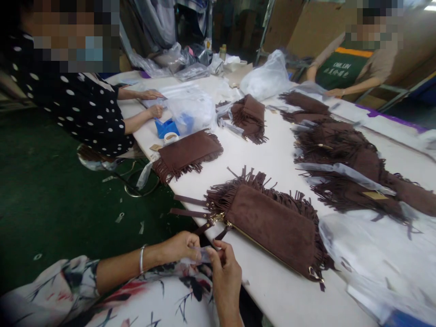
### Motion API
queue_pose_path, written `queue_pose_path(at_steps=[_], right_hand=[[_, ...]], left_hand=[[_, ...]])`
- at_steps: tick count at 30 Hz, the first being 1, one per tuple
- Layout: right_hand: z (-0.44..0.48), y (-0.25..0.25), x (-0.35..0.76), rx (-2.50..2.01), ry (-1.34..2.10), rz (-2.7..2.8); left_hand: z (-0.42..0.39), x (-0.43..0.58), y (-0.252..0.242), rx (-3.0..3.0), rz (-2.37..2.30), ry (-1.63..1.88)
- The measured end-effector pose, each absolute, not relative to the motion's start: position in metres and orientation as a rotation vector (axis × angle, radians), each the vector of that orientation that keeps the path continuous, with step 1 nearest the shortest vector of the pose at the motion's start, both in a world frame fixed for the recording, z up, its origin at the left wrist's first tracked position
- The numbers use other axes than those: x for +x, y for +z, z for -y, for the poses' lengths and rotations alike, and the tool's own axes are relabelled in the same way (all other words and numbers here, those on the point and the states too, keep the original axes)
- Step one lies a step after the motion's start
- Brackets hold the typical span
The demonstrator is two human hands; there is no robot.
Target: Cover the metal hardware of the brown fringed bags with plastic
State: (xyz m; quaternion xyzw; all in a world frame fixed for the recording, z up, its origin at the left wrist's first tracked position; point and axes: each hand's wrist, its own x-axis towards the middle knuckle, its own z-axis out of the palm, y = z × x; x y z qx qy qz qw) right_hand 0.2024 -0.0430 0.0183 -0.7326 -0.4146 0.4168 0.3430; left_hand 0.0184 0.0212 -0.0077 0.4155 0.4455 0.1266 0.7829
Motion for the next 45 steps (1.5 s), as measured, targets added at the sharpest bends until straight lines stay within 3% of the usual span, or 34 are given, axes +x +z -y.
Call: queue_pose_path(at_steps=[11,18,24,45], right_hand=[[0.005,0.006,0.213,-2.045,1.008,1.22],[0.005,0.005,0.205,-1.644,1.435,0.806],[0.006,0.013,0.199,-1.434,1.553,0.539],[0.004,0.01,0.202,-1.407,1.554,0.619]], left_hand=[[-0.026,-0.008,-0.009,1.136,-1.103,0.397],[-0.026,-0.012,-0.018,1.029,-1.106,0.374],[-0.026,-0.008,-0.02,1.05,-1.082,0.385],[-0.03,0.006,0.0,0.819,-0.96,0.344]])
